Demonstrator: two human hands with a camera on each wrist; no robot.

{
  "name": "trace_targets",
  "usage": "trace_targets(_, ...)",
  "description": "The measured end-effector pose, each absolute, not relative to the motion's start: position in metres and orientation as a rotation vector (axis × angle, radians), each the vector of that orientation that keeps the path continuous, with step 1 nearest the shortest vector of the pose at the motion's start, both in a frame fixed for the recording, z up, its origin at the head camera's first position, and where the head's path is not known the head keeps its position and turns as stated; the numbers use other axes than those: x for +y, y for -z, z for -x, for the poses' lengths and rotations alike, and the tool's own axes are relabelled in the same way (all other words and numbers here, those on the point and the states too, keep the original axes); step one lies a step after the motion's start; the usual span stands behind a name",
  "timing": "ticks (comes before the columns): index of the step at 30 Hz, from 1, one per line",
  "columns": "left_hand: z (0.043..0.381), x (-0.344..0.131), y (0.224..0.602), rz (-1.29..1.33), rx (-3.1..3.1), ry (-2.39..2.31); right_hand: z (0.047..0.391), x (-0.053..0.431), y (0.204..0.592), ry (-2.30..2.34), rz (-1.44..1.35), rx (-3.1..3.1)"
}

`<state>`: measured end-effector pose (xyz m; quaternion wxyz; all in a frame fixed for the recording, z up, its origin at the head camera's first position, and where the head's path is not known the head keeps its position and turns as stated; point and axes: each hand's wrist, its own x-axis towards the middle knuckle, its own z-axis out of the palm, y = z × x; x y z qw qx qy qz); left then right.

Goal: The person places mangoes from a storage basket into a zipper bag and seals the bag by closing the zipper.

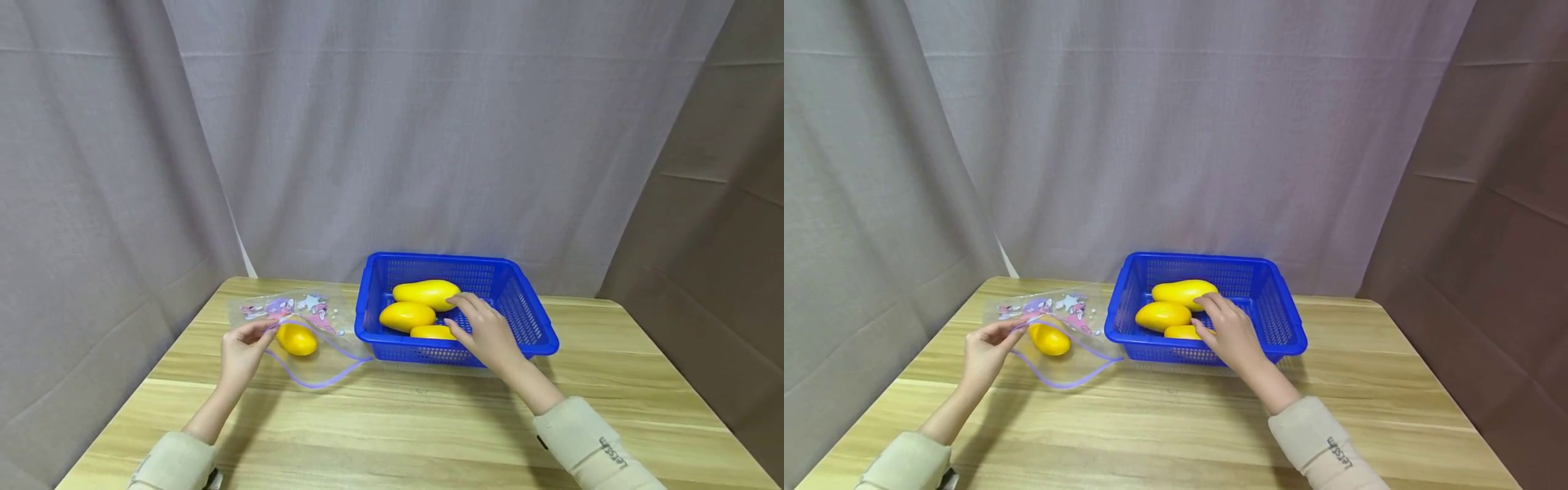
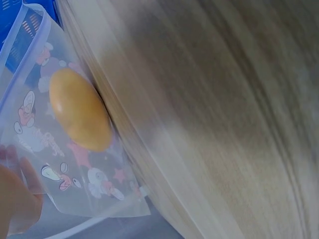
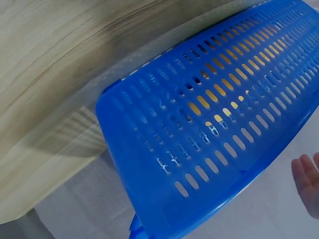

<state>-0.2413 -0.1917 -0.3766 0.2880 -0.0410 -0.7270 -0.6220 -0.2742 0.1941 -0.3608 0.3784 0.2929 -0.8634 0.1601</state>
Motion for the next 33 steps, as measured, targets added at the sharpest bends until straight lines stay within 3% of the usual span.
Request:
trace_targets(14,0.258,-0.201,0.401,0.175,-1.937,1.649,0.283,0.2,0.35,-0.91,-0.73,-2.665)
trace_targets(29,0.241,-0.194,0.378,0.153,-1.958,1.653,0.299,0.205,0.347,-0.738,-0.865,-2.818)
trace_targets(33,0.25,-0.198,0.392,0.159,-1.952,1.641,0.303,0.207,0.347,-0.756,-0.859,-2.883)
